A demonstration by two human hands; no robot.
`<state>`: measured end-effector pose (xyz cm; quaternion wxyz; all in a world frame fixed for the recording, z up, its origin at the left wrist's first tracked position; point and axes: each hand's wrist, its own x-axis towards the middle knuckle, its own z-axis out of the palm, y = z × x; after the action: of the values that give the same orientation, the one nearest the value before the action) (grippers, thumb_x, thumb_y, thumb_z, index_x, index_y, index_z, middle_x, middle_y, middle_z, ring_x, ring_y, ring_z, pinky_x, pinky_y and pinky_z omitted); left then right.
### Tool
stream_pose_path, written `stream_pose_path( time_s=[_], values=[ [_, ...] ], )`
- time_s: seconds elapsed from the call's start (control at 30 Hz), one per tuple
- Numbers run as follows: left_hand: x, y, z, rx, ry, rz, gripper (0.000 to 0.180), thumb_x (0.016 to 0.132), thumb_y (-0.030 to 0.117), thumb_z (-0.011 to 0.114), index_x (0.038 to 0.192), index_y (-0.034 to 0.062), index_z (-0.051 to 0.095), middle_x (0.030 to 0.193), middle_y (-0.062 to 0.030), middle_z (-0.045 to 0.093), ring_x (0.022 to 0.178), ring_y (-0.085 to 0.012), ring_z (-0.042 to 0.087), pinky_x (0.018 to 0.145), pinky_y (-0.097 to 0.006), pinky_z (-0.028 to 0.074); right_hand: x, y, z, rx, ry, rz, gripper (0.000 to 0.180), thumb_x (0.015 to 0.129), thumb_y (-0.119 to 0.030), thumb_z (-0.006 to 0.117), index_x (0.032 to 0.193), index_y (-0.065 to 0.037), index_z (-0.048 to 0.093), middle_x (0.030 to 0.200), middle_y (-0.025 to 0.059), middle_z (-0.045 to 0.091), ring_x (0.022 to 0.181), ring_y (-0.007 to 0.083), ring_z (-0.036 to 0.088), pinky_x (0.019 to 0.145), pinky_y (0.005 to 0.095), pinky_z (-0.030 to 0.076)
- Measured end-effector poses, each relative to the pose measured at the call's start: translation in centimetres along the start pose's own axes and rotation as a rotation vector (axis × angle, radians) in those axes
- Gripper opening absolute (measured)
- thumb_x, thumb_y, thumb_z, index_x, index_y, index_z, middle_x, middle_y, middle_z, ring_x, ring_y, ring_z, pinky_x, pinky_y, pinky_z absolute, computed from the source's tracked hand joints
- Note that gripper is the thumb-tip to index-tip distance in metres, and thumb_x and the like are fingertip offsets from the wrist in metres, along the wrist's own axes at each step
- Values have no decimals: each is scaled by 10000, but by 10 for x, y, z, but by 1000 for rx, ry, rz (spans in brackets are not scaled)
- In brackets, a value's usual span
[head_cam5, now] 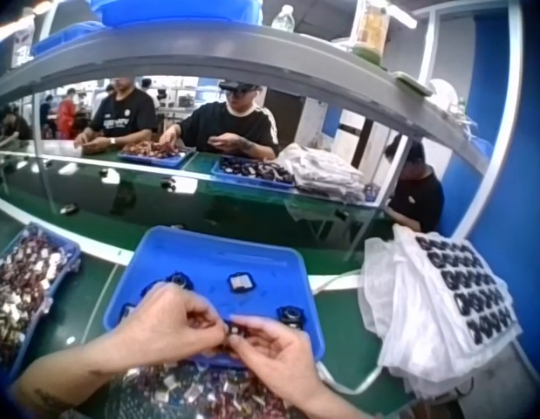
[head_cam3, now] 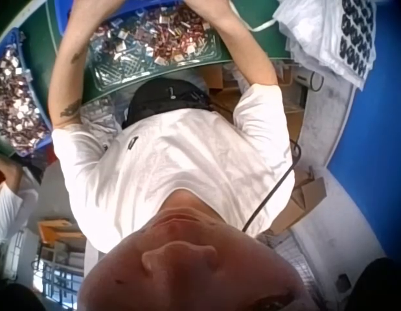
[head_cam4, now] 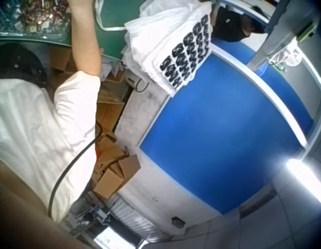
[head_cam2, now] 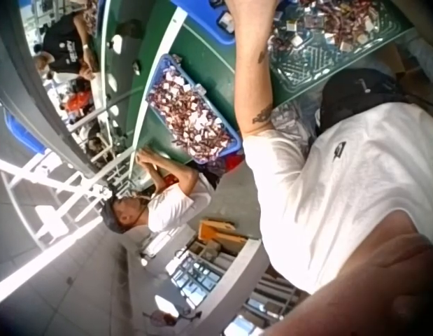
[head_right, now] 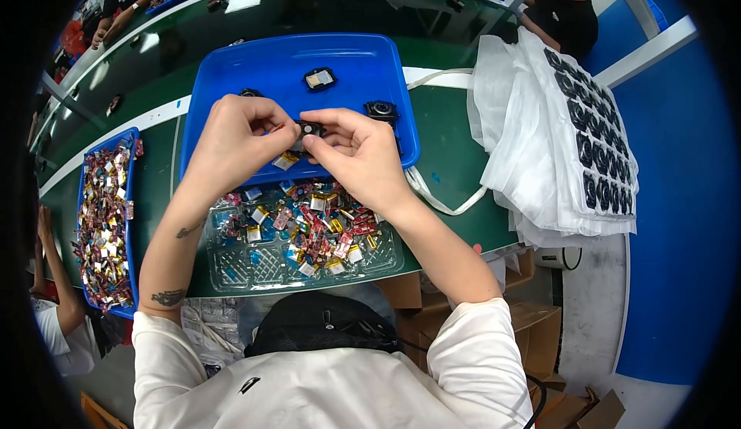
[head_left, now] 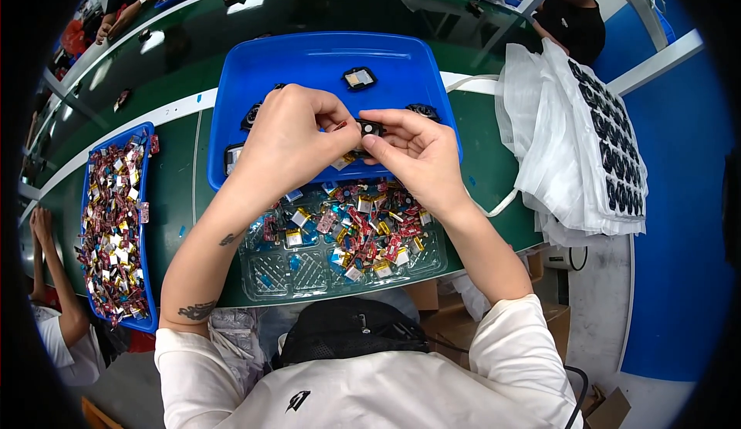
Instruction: Assembling small electronic modules by attaching wires and checking connections.
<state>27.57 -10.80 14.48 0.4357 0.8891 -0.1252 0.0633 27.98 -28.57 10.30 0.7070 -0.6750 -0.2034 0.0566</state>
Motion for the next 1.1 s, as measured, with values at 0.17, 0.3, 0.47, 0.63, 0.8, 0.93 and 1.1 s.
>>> stream_pose_path(
  time_s=[0.17,0.3,0.47,0.63,0.8,0.93,1.1],
  values=[
    [0,0,1,-1,4,-3,171,746,125,679,748,-45,676,603,-61,618,558,-71,539,514,-229,426,0,1,1,-10,14,-10,253,870,-9,610,1120,27,612,933,102,662,813,110,653,720,229,561],
    [-1,0,4,20,14,10,163,750,120,678,757,-43,681,606,-63,620,559,-68,537,514,-227,423,-1,1,3,20,63,-20,208,874,-17,611,1076,29,629,949,109,670,821,119,658,679,236,568],
    [-2,4,6,-73,-3,35,172,780,134,708,791,-38,693,636,-47,635,583,-45,533,515,-208,413,1,3,-2,71,132,-42,164,868,-16,619,1023,29,643,906,103,676,810,126,661,645,234,566],
    [-2,5,2,-101,-20,8,176,785,126,724,841,-38,688,697,-30,649,630,-34,549,546,-184,418,2,5,-6,94,208,-43,171,856,-20,636,1018,35,638,889,101,672,769,117,654,638,234,564],
    [-2,10,0,-141,-56,-39,164,811,126,705,838,-34,680,709,-18,643,648,-33,553,574,-178,428,3,0,-6,157,256,12,210,853,-37,646,1047,37,620,904,91,662,805,104,640,676,227,551],
    [-1,5,-1,-188,-134,-74,151,834,125,681,827,-26,680,716,-12,643,669,-34,558,606,-187,433,3,-2,-4,216,298,-9,209,851,-37,646,1046,33,622,914,79,659,819,92,626,720,216,523],
    [0,6,-3,-283,-215,-92,138,840,111,672,835,-26,683,738,-14,653,696,-41,570,632,-188,440,1,2,-8,261,255,16,204,833,-34,655,1023,34,623,902,61,651,791,77,600,715,211,490]
  ],
)
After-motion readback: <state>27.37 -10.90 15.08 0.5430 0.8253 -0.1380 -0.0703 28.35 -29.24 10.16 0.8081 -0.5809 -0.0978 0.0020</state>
